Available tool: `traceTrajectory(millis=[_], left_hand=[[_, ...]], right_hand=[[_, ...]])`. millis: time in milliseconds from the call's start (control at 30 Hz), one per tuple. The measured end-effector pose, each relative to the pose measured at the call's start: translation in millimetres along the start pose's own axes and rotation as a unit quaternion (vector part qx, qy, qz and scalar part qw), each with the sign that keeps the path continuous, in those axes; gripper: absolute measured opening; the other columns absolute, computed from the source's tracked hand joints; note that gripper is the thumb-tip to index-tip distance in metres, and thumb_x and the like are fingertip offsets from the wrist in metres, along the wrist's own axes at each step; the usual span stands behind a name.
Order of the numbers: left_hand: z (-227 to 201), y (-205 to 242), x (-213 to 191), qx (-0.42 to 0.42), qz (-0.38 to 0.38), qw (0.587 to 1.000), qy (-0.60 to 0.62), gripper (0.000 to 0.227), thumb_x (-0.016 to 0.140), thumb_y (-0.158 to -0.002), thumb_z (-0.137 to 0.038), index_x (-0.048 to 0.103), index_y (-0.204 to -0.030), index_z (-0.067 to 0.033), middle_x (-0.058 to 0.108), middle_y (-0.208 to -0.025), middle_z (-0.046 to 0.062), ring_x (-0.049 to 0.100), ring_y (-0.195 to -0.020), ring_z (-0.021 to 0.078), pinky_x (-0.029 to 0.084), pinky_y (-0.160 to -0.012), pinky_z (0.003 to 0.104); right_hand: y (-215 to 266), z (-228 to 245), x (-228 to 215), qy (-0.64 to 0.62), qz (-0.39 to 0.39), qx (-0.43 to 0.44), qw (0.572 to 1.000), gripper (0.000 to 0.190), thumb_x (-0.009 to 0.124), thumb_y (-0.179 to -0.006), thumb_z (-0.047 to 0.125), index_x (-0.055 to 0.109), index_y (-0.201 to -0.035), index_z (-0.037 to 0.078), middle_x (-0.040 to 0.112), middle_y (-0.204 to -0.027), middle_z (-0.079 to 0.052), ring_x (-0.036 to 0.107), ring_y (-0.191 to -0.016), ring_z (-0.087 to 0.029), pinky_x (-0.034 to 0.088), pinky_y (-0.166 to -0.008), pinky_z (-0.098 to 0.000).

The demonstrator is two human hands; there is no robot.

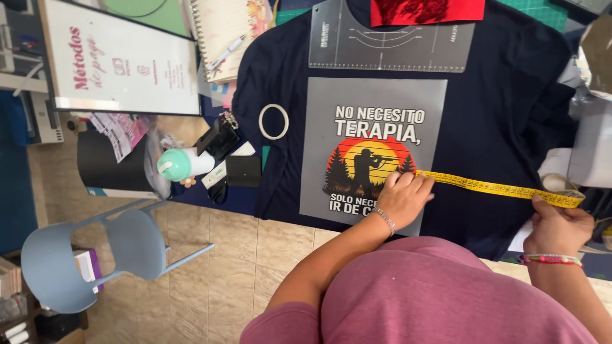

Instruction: The person measures a dark blue t-shirt laid flat on a table using a yellow measuring tape. They measure the width across the chest and the length of the shirt. Another person is visible in the background handling a sheet of heart stickers.

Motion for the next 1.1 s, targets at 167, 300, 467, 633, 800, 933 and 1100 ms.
traceTrajectory(millis=[167, 300, 467, 633, 800, 933, 1100], left_hand=[[14, -15, 61, -0.032, 0.095, 0.993, 0.067, 0.028, 0.055, -0.093, -0.012, 0.071, -0.115, -0.0205, 0.063, -0.096, -0.002, 0.060, -0.093, 0.0266, 0.041, -0.083, 0.043], [25, -23, 76, -0.104, 0.134, 0.976, 0.135, 0.002, 0.073, -0.088, -0.023, 0.073, -0.089, -0.0243, 0.057, -0.091, 0.000, 0.057, -0.093, 0.0272, 0.041, -0.082, 0.044], [21, -23, 56, -0.094, 0.158, 0.962, 0.202, 0.013, 0.064, -0.091, -0.014, 0.064, -0.082, -0.0231, 0.065, -0.086, -0.002, 0.061, -0.086, 0.0266, 0.044, -0.078, 0.043], [42, 14, 11, -0.148, 0.130, 0.893, 0.405, 0.009, 0.060, -0.098, -0.019, 0.068, -0.101, -0.0166, 0.069, -0.095, 0.006, 0.065, -0.093, 0.0274, 0.050, -0.081, 0.041], [126, 89, -21, -0.388, 0.027, 0.780, 0.491, 0.035, 0.079, -0.087, -0.023, 0.072, -0.119, -0.0113, 0.075, -0.116, 0.007, 0.073, -0.100, 0.0171, 0.060, -0.090, 0.029], [197, 155, -5, -0.501, -0.023, 0.703, 0.504, 0.028, 0.083, -0.082, -0.018, 0.077, -0.107, -0.0072, 0.079, -0.095, 0.008, 0.074, -0.080, 0.0100, 0.060, -0.073, 0.023], [280, 198, -4, -0.506, 0.000, 0.769, 0.391, 0.013, 0.070, -0.092, -0.022, 0.077, -0.101, -0.0146, 0.078, -0.097, -0.001, 0.072, -0.088, 0.0098, 0.057, -0.085, 0.025]], right_hand=[[-2, -1, -1, 0.037, 0.020, -0.091, 0.995, 0.061, 0.098, -0.089, 0.001, 0.044, -0.111, 0.019, 0.073, -0.103, -0.005, 0.079, -0.096, -0.010, 0.069, -0.085, -0.0275], [16, 31, 5, 0.125, 0.095, -0.200, 0.967, 0.051, 0.090, -0.106, -0.004, 0.042, -0.114, 0.013, 0.070, -0.122, -0.018, 0.076, -0.113, -0.019, 0.065, -0.101, -0.0295], [34, 53, -6, 0.201, 0.129, -0.181, 0.954, 0.024, 0.076, -0.118, 0.007, 0.055, -0.120, 0.016, 0.063, -0.122, -0.006, 0.064, -0.112, -0.013, 0.054, -0.101, -0.0248], [91, 94, -1, 0.210, 0.179, -0.236, 0.932, 0.020, 0.066, -0.126, 0.005, 0.063, -0.145, 0.000, 0.064, -0.120, -0.016, 0.066, -0.105, -0.021, 0.053, -0.094, -0.0292], [174, 108, 51, 0.123, 0.260, -0.143, 0.947, 0.024, 0.070, -0.108, 0.001, 0.067, -0.132, 0.004, 0.069, -0.116, -0.012, 0.068, -0.098, -0.016, 0.058, -0.094, -0.0260], [224, 85, 108, 0.086, 0.292, -0.127, 0.944, 0.031, 0.069, -0.100, -0.004, 0.067, -0.130, 0.001, 0.070, -0.116, -0.014, 0.068, -0.091, -0.017, 0.056, -0.091, -0.0230], [282, 55, 171, 0.148, 0.386, -0.104, 0.905, 0.043, 0.061, -0.097, 0.004, 0.062, -0.140, 0.002, 0.066, -0.131, -0.017, 0.072, -0.095, -0.025, 0.060, -0.091, -0.0334]])
Point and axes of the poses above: each hand's wrist, its own y-axis away from the middle knuckle, its own x-axis out of the palm, z = x × y, the point moved 6 cm from there along -y, towards the middle knuckle
